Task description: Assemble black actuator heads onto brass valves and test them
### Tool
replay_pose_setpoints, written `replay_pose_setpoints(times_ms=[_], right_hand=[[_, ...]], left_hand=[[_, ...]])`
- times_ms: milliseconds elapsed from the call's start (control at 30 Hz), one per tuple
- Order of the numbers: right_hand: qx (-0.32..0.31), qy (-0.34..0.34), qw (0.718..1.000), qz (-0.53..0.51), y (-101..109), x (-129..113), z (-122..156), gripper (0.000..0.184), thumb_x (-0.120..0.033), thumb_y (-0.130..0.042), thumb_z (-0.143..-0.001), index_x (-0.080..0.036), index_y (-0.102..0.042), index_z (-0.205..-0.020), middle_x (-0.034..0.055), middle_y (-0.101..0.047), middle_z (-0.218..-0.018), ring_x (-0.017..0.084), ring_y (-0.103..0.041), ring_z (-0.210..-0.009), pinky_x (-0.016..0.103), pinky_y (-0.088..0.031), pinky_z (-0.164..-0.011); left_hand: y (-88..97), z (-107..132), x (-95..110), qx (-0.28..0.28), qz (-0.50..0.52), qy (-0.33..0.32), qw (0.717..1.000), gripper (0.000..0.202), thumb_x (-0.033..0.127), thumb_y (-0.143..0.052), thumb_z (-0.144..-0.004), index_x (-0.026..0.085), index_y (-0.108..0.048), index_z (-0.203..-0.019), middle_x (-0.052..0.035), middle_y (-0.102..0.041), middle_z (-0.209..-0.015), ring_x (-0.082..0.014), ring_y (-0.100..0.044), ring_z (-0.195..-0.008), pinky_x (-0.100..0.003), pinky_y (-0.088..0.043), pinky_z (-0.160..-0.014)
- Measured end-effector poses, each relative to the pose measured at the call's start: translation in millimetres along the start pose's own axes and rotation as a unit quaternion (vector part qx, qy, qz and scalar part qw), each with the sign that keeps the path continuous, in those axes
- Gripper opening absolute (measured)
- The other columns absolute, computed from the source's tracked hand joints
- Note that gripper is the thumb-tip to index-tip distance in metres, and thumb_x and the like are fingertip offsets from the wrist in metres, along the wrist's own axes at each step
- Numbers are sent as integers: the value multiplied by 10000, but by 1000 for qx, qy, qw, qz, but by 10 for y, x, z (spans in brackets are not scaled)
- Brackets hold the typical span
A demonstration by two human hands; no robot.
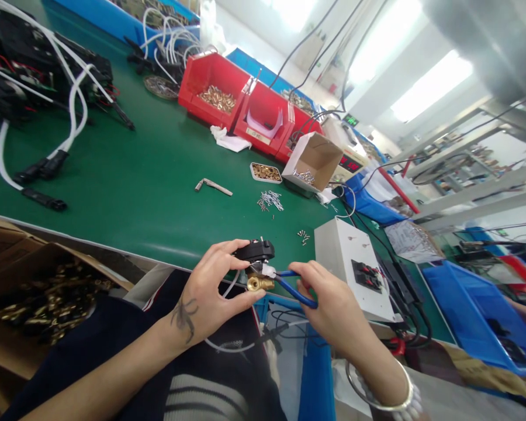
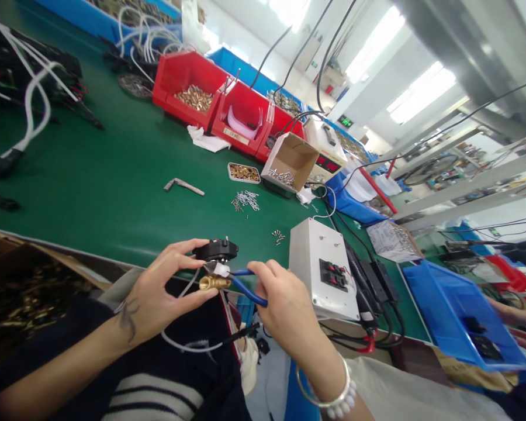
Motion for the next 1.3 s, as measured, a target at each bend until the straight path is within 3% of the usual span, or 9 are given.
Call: replay_pose_setpoints(times_ms=[133,300,433,600,733,867,1033,1167,1300], right_hand=[[159,-58,984,-54,151,41,41,195,-175,-525,-909,-239,-582,-1085,-6,-599,-793,146,-568,-632,255,-462,-598],[-13,-15,1000,-11,-104,-13,-3,321,-57,-458,-802,-214,-641,-1014,13,-604,-758,163,-586,-641,267,-438,-583],[108,-75,990,-60,-1,38,16,235,-164,-499,-884,-231,-616,-1077,-4,-577,-743,161,-579,-648,262,-463,-600],[5,-68,994,-83,-243,53,3,314,-109,-494,-818,-219,-650,-1067,39,-674,-859,184,-636,-731,286,-507,-656],[91,-154,981,-73,-339,351,-40,324,-346,-563,-935,-184,-630,-1208,92,-713,-977,234,-680,-832,388,-571,-775],[121,-149,980,-51,-490,504,-84,490,-412,-698,-850,-144,-643,-1255,209,-673,-1246,379,-622,-1176,596,-498,-1003],[132,-69,983,-108,-637,266,30,485,-166,-430,-962,-213,-494,-1441,104,-697,-1294,223,-620,-1263,500,-427,-1160],[138,-14,976,-165,-692,138,214,445,-124,-487,-931,-243,-565,-1352,59,-761,-1178,200,-708,-1129,492,-448,-1152],[204,-110,944,-234,-554,212,384,314,-273,-549,-979,-260,-604,-1288,71,-772,-1116,217,-719,-1091,497,-481,-1109]], left_hand=[[0,-8,-4,0,0,7,1000,283,259,-803,-793,190,-599,-976,-169,-693,-1248,-285,-662,-1177,-490,-561,-990],[-9,-13,28,-7,-14,-22,1000,273,228,-793,-799,190,-591,-978,-178,-694,-1254,-292,-655,-1194,-499,-562,-990],[-2,-14,24,-5,-12,-12,1000,277,243,-793,-799,201,-591,-983,-165,-695,-1254,-288,-661,-1183,-505,-569,-981],[-12,2,9,-6,-13,-10,1000,261,239,-786,-802,195,-596,-976,-166,-693,-1250,-284,-656,-1191,-499,-567,-989],[42,57,-138,27,25,95,995,289,312,-791,-805,210,-601,-997,-145,-650,-1323,-284,-648,-1218,-521,-534,-1044],[173,87,-164,61,44,150,986,316,320,-785,-812,233,-599,-1053,-115,-593,-1401,-284,-606,-1288,-496,-533,-1060],[262,78,18,72,66,109,989,448,204,-799,-794,259,-555,-1165,-78,-584,-1410,-237,-550,-1355,-387,-533,-1073],[250,80,136,48,48,73,995,475,172,-790,-801,256,-532,-1190,-96,-574,-1418,-252,-543,-1358,-430,-515,-1094],[209,38,329,9,-22,-19,1000,475,148,-772,-819,225,-499,-1201,-120,-595,-1379,-239,-560,-1323,-449,-469,-1134]])
Point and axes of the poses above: each hand's wrist, its own z-axis away from the middle knuckle, its own y-axis out of the back of the hand, x = y × z, the point moved 5 cm from there along -z, towards the middle knuckle
